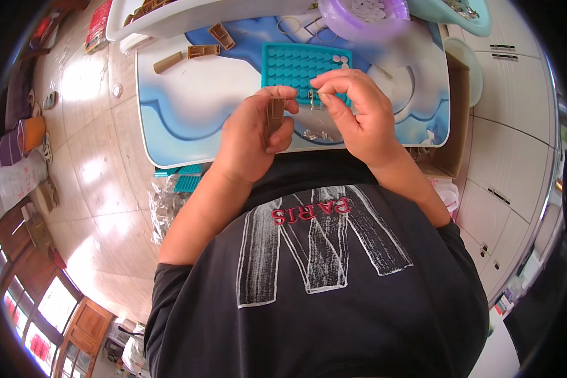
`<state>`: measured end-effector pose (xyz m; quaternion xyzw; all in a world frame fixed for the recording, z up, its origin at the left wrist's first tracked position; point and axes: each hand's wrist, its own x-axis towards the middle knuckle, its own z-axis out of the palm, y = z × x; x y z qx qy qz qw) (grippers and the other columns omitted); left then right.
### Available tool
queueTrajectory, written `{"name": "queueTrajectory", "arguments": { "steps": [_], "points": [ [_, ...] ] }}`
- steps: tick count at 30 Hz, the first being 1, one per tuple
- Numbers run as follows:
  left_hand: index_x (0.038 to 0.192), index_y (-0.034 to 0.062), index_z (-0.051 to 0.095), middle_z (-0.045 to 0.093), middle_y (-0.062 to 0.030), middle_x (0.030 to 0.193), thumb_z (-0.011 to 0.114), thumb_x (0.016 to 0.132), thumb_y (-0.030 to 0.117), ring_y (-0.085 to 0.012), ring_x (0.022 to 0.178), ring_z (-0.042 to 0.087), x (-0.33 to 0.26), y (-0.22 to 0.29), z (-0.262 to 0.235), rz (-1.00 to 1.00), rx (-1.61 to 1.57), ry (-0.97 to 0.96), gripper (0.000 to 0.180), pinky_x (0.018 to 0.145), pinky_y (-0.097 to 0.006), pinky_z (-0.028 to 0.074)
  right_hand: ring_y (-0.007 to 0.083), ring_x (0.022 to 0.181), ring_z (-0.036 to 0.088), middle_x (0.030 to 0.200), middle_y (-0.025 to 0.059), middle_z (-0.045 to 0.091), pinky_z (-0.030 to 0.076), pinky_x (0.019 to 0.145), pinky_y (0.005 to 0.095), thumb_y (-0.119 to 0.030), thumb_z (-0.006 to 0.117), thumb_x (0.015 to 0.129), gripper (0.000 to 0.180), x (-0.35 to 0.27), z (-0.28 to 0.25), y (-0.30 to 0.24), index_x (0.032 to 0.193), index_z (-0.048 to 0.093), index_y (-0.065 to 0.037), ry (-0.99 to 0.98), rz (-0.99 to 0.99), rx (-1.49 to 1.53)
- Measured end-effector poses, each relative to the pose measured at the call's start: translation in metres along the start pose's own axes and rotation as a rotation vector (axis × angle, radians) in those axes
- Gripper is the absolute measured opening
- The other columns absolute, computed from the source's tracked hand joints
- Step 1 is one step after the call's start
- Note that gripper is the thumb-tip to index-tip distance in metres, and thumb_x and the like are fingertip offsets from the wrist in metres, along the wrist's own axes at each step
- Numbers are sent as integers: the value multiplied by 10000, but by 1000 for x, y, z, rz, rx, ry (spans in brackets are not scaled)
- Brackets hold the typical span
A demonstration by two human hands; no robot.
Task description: The person assembles small plastic components by hand, inserting circular inserts into rectangular tubes.
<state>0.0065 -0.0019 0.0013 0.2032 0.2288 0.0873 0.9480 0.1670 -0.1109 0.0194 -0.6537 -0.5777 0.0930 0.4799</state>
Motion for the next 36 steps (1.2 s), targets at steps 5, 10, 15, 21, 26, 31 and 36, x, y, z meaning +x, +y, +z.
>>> {"name": "queueTrajectory", "arguments": {
  "steps": [5, 10, 15, 21, 26, 31, 36],
  "points": [
    [1167, 18, 502, 547, -27, 913, 318, 976, 289, -130, 723, 504, 2, -5, 11, 43, 33, 104, 378, 645, -261, 412, 262, 838, 580, 923, 86, 610, 449, 734, 345, -41, 654, 747, 104, 1, 10, -8, 814, 575, -41, 23, -12, 62],
    [1269, 19, 450, 578, -41, 1010, 299, 984, 280, -144, 903, 553, 4, -9, 14, 12, 5, 44, 415, 833, -320, 447, 252, 829, 575, 918, 70, 604, 440, 735, 339, -43, 669, 709, 114, 2, 22, -6, 789, 589, -56, 50, -42, 31],
    [1305, 5, 393, 544, -93, 1160, 259, 993, 287, -192, 1050, 544, 4, -8, 12, 23, 36, 18, 441, 926, -374, 424, 239, 814, 577, 898, 42, 611, 436, 731, 354, -55, 669, 695, 106, 9, 19, -4, 763, 588, -66, 31, -124, -84],
    [1303, -12, 396, 549, -105, 1155, 279, 991, 269, -194, 1035, 554, 3, -8, 16, 49, 64, 10, 436, 915, -363, 437, 224, 826, 574, 885, 7, 610, 415, 830, 396, -89, 657, 714, 87, 8, 17, -4, 762, 584, -88, 6, -173, -226],
    [1288, -44, 401, 558, -117, 1131, 315, 987, 241, -185, 1009, 567, 2, -7, 19, 64, 70, 12, 424, 900, -341, 451, 214, 847, 572, 886, 4, 606, 391, 905, 427, -104, 645, 732, 82, 6, 17, -3, 785, 583, -102, -20, -157, -268],
    [1261, -80, 410, 568, -131, 1114, 372, 979, 199, -196, 998, 583, 1, -6, 25, 89, 154, 66, 398, 895, -340, 467, 229, 848, 573, 892, 17, 603, 399, 905, 429, -92, 628, 750, 74, 6, 16, -2, 792, 568, -89, -41, -141, -255],
    [1231, -78, 446, 582, -128, 1082, 405, 974, 188, -187, 955, 598, 1, -8, 23, 108, 244, 116, 372, 864, -324, 487, 241, 834, 571, 870, 26, 597, 409, 907, 440, -90, 619, 759, 73, 5, 17, -1, 796, 557, -80, -27, -134, -242]
  ]
}}
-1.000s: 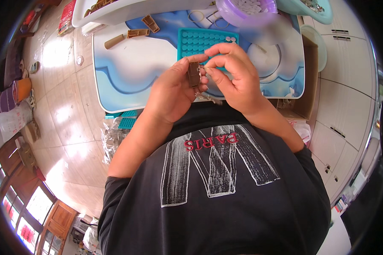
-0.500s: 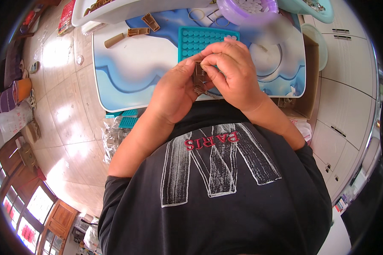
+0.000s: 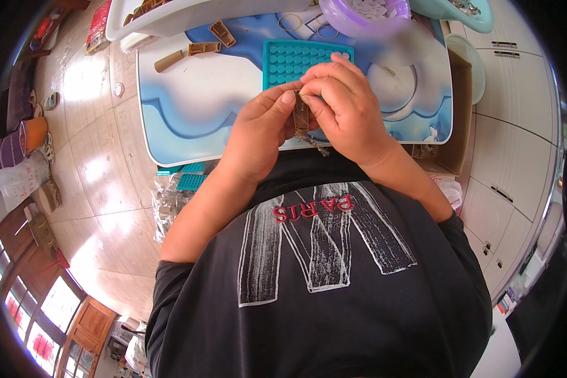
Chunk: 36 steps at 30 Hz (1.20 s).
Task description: The person assembles small plastic components by hand, inserting circular inserts into rectangular tubes.
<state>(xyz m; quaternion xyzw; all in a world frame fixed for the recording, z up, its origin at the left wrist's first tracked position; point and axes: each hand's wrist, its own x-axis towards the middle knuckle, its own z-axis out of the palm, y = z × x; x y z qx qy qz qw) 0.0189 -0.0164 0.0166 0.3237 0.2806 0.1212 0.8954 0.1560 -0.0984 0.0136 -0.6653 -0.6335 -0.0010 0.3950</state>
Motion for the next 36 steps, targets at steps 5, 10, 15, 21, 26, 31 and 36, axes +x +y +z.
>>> {"name": "queueTrajectory", "arguments": {
  "steps": [5, 10, 15, 21, 26, 31, 36],
  "points": [
    [1190, -74, 487, 605, -116, 1027, 421, 971, 178, -181, 908, 616, 0, -1, -3, 15, 112, -9, 340, 833, -312, 501, 254, 812, 570, 834, 42, 589, 415, 908, 441, -93, 611, 776, 66, -1, 0, -1, 798, 550, -78, -19, 34, 12],
    [1159, -69, 511, 618, -111, 974, 420, 970, 161, -169, 832, 627, -2, -8, 1, -19, 131, 6, 311, 767, -298, 516, 288, 754, 575, 795, 75, 595, 447, 840, 409, -101, 613, 783, 73, 3, -5, 1, 793, 557, -56, -50, 67, 98],
    [1177, -67, 503, 617, -111, 976, 417, 973, 176, -179, 842, 628, -1, -3, -1, 12, 157, 28, 328, 780, -305, 515, 300, 749, 575, 804, 84, 599, 463, 730, 388, -97, 619, 778, 80, -1, -7, -5, 806, 570, -40, -22, 208, 227],
    [1200, -59, 492, 619, -107, 984, 426, 972, 178, -181, 853, 628, -2, -7, -1, 19, 259, 62, 336, 802, -306, 510, 288, 757, 572, 815, 82, 586, 464, 689, 383, -94, 634, 741, 100, 0, -10, -4, 787, 565, -39, -111, 107, 123],
    [1208, -63, 483, 618, -105, 984, 425, 972, 174, -179, 865, 625, -4, -5, -1, 15, 288, 31, 339, 800, -298, 506, 278, 763, 570, 790, 71, 568, 464, 690, 381, -96, 642, 703, 115, 3, -9, 2, 765, 554, -54, -183, -90, -44],
    [1139, -46, 496, 609, -130, 1028, 415, 969, 139, -185, 910, 623, 0, -2, -2, 106, 177, 136, 264, 815, -300, 504, 247, 758, 576, 823, 45, 593, 438, 648, 361, -170, 708, 697, 217, 3, -11, -6, 790, 537, -73, 58, 1, -48],
    [1135, -34, 471, 600, -171, 1067, 406, 972, 150, -217, 952, 619, 0, 1, -1, 158, 144, 193, 255, 841, -316, 496, 219, 782, 586, 877, 5, 617, 408, 652, 343, -242, 790, 611, 430, -6, -11, -22, 888, 491, -106, -80, 109, 92]
  ]
}}
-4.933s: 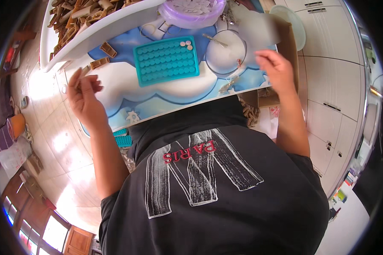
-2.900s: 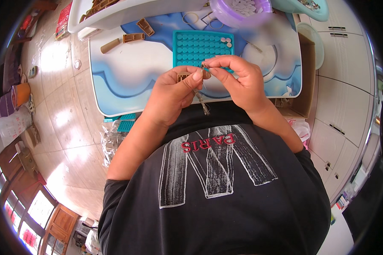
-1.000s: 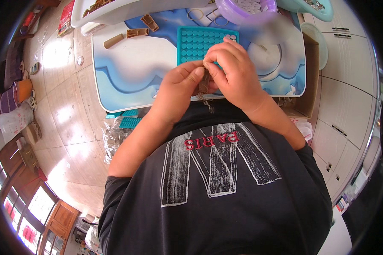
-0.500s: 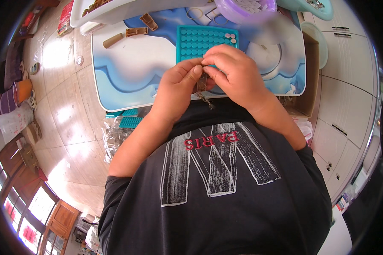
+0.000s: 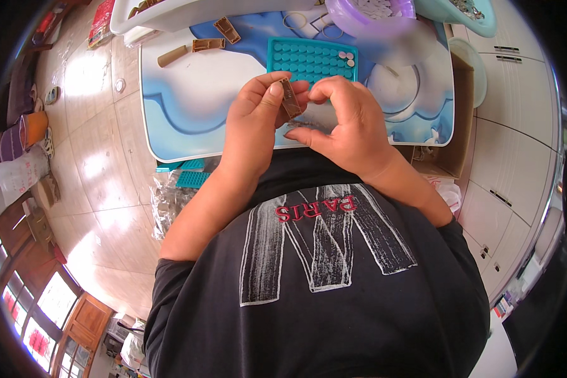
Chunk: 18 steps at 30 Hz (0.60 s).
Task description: The person assembles small plastic components by hand, inserting circular inserts into rectangular tubes.
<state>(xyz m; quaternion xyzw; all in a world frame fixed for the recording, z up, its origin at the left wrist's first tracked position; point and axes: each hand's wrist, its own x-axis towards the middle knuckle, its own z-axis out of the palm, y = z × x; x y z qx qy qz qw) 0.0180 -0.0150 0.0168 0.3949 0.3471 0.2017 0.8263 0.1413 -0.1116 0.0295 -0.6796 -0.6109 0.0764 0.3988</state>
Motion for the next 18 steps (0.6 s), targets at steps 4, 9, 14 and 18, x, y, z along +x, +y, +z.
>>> {"name": "queueTrajectory", "arguments": {
  "steps": [4, 9, 14, 18],
  "points": [
    [1153, -39, 442, 585, -195, 1089, 399, 975, 165, -249, 969, 612, 3, -2, -1, 25, -96, 58, 274, 856, -337, 494, 230, 792, 582, 875, 17, 606, 403, 706, 357, -217, 792, 592, 455, -2, 6, 0, 919, 499, -97, 25, -11, -79],
    [1149, -41, 440, 581, -208, 1090, 404, 975, 181, -263, 973, 609, 4, 4, -1, 9, -188, 52, 284, 859, -357, 496, 233, 771, 577, 852, 36, 586, 412, 696, 352, -149, 770, 607, 379, -4, 7, 12, 902, 539, -91, 66, -191, -185],
    [1145, -52, 439, 580, -211, 1085, 398, 976, 177, -269, 972, 610, 6, 6, -2, -5, -208, 75, 288, 860, -372, 503, 215, 721, 564, 827, 46, 568, 443, 605, 299, -26, 722, 656, 174, -7, 3, 9, 795, 629, -71, -6, -53, 223],
    [1142, -61, 443, 580, -209, 1083, 391, 978, 171, -274, 962, 614, 8, 9, -3, 8, -199, 129, 289, 860, -380, 509, 164, 719, 559, 861, 70, 553, 459, 578, 241, 45, 679, 716, 166, -6, -13, 10, 858, 644, -33, -281, 16, 485]
  ]
}}
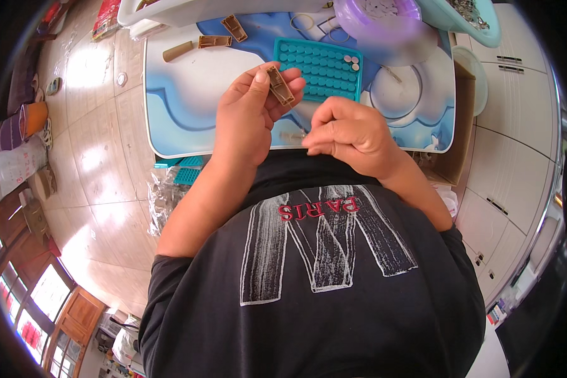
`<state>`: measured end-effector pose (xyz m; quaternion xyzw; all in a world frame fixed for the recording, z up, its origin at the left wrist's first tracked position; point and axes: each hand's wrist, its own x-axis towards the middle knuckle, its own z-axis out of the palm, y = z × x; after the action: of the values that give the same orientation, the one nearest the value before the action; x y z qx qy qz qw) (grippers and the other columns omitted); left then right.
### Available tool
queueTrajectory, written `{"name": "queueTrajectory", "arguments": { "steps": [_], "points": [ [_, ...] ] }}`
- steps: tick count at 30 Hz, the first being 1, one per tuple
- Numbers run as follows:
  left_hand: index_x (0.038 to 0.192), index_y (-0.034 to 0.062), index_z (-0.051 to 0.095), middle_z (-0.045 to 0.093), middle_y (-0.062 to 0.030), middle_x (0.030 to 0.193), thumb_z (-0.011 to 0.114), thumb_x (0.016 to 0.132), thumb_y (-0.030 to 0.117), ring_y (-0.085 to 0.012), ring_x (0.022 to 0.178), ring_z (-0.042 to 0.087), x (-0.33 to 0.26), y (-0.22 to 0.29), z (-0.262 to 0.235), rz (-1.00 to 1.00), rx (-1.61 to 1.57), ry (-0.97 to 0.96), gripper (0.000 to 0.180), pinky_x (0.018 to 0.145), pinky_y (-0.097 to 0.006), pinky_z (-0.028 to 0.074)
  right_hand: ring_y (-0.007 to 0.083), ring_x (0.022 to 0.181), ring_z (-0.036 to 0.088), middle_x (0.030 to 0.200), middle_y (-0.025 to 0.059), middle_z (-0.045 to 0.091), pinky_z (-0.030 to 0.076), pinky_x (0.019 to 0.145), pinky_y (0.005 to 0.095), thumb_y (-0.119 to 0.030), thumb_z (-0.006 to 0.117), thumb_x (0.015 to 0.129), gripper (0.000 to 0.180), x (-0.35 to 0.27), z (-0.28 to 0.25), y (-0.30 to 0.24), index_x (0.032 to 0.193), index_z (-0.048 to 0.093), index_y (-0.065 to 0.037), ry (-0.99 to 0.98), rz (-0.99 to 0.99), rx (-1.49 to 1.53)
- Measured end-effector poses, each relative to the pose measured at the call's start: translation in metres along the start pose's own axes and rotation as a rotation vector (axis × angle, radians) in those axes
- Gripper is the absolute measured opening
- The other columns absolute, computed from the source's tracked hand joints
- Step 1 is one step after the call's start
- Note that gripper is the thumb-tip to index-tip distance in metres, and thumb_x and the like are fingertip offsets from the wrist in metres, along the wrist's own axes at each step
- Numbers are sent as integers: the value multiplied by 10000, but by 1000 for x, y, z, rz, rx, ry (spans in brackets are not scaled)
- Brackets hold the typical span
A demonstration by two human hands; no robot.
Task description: The person assembles small plastic components by hand, inserting circular inserts into rectangular tubes.
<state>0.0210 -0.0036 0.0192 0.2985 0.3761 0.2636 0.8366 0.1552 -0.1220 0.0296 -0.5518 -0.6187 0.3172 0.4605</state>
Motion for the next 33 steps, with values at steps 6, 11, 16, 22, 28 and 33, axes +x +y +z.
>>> {"name": "queueTrajectory", "arguments": {
  "steps": [6, 11, 16, 22, 28, 33],
  "points": [
    [1142, -56, 450, 580, -210, 1088, 393, 977, 162, -274, 964, 614, -2, 0, 3, 18, 21, -12, 279, 858, -375, 509, 186, 705, 565, 814, 65, 552, 448, 609, 277, 29, 677, 721, 139, 2, 0, 2, 834, 618, -27, -93, 68, -4],
    [1140, -48, 457, 583, -205, 1088, 409, 972, 166, -269, 959, 617, -4, -3, 3, 12, 22, -63, 276, 858, -364, 507, 287, 779, 560, 805, 81, 572, 444, 687, 366, -35, 656, 709, 144, 6, -3, 4, 826, 573, -44, -115, 26, -139],
    [1125, -41, 473, 596, -189, 1066, 433, 965, 177, -256, 927, 629, -6, -5, 2, 6, 60, -93, 274, 832, -349, 515, 280, 766, 558, 775, 70, 568, 441, 678, 370, -61, 677, 695, 139, 7, -1, 8, 795, 581, -55, -92, -33, -244],
    [1133, -27, 490, 611, -166, 1044, 451, 960, 177, -226, 911, 633, -8, -2, 3, 10, 135, -140, 270, 803, -322, 518, 248, 713, 549, 739, 51, 540, 430, 646, 364, -83, 695, 686, 126, 11, 1, 0, 798, 638, -87, 153, -64, -270],
    [1148, -23, 503, 621, -146, 1035, 448, 963, 163, -194, 888, 631, -7, -8, -2, -27, 170, -147, 268, 768, -296, 521, 217, 673, 535, 720, 31, 531, 405, 607, 351, -101, 717, 683, 157, 14, 10, 9, 831, 666, -103, 165, -133, -457],
    [1151, -23, 506, 625, -134, 1017, 447, 964, 164, -180, 876, 629, -7, -11, -6, -53, 145, -160, 270, 770, -297, 524, 224, 656, 533, 692, 33, 523, 405, 593, 354, -99, 709, 700, 126, 15, 9, 11, 816, 663, -84, 175, -98, -329]
  ]
}}
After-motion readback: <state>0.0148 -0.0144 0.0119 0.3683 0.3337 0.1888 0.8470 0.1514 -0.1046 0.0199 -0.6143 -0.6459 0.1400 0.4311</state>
